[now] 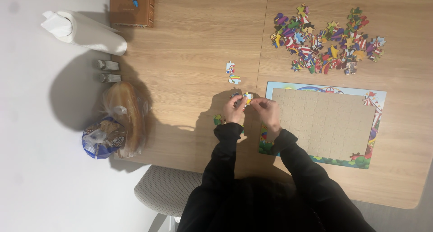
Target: The person assembles a jigsaw puzzle on a wooden table, picking up pieces, rotating them, and placing them into the puzzle board. The person works on the border and inner sections, gradually completing more of the puzzle.
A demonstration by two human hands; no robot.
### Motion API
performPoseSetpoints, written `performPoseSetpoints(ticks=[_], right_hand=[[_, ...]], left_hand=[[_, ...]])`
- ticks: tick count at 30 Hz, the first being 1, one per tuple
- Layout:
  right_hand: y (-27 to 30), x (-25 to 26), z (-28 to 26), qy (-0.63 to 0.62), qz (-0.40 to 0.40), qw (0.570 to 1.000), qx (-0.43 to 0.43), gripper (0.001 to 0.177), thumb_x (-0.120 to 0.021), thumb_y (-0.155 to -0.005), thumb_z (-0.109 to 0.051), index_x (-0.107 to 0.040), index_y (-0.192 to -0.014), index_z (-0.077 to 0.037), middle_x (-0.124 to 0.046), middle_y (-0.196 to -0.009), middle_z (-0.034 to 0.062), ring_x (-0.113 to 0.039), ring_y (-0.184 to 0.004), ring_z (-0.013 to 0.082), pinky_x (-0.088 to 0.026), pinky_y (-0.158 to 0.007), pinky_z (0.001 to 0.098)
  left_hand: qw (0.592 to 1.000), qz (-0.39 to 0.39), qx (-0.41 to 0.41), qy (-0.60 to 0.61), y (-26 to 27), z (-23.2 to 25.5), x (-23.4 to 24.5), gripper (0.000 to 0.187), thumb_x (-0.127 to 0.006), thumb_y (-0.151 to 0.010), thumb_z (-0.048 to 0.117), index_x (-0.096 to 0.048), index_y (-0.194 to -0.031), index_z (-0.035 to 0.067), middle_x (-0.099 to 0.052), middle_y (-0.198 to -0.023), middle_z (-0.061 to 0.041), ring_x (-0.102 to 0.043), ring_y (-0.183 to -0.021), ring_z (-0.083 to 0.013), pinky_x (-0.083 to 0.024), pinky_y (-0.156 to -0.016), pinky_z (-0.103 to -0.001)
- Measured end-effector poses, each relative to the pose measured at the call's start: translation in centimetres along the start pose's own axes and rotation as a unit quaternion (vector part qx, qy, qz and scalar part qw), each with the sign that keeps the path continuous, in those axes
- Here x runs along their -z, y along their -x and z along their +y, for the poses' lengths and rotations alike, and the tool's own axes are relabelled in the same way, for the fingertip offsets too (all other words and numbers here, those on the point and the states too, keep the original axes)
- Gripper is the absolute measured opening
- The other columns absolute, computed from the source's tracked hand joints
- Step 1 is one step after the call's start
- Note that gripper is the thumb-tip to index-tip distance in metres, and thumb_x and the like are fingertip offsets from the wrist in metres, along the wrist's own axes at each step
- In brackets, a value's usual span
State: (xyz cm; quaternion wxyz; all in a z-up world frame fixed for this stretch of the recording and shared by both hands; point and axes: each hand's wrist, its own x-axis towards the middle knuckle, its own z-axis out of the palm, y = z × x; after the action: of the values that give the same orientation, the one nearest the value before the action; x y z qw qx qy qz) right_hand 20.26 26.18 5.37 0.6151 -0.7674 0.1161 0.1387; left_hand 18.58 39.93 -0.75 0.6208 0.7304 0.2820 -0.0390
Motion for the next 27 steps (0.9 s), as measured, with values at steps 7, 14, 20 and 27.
performPoseSetpoints(ticks=[7,14,20,27], right_hand=[[-0.5,-0.8,1.7,-0.214,-0.054,0.970,-0.103,0.009,-0.067,-0.088,-0.004,-0.072,-0.094,0.000,-0.070,-0.080,0.0103,-0.061,-0.067,0.0108,-0.052,-0.071,0.0236],[0.5,0.6,-0.4,-0.120,0.068,0.990,-0.026,0.007,-0.066,-0.090,-0.004,-0.072,-0.094,-0.002,-0.070,-0.082,0.0107,-0.063,-0.075,0.0116,-0.053,-0.071,0.0264],[1.8,1.2,-2.9,-0.022,0.116,0.983,0.140,0.010,-0.072,-0.085,0.002,-0.074,-0.094,-0.003,-0.072,-0.098,0.0168,-0.069,-0.091,0.0264,-0.057,-0.077,0.0321],[1.5,2.4,-1.4,-0.175,0.063,0.982,0.045,0.022,-0.067,-0.088,-0.002,-0.070,-0.108,-0.009,-0.071,-0.099,0.0121,-0.066,-0.093,0.0202,-0.056,-0.083,0.0329]], left_hand=[[0.920,0.086,0.033,0.381,1.8,1.3,-2.3,0.024,-0.079,-0.083,0.013,-0.072,-0.105,0.005,-0.068,-0.096,-0.013,-0.064,-0.088,-0.0172,-0.054,-0.079,-0.027],[0.989,0.117,-0.010,0.087,1.8,4.1,0.4,0.033,-0.075,-0.086,0.019,-0.067,-0.115,0.005,-0.065,-0.108,-0.022,-0.063,-0.102,-0.0329,-0.052,-0.088,-0.044],[0.991,-0.011,0.029,0.134,3.3,4.7,-1.2,0.031,-0.071,-0.090,0.031,-0.070,-0.110,0.007,-0.068,-0.094,-0.015,-0.065,-0.086,-0.0229,-0.058,-0.075,-0.034],[0.973,-0.074,0.009,0.216,2.8,3.4,-1.2,0.025,-0.075,-0.086,0.017,-0.071,-0.110,0.011,-0.066,-0.100,-0.011,-0.062,-0.092,-0.0143,-0.058,-0.078,-0.024]])
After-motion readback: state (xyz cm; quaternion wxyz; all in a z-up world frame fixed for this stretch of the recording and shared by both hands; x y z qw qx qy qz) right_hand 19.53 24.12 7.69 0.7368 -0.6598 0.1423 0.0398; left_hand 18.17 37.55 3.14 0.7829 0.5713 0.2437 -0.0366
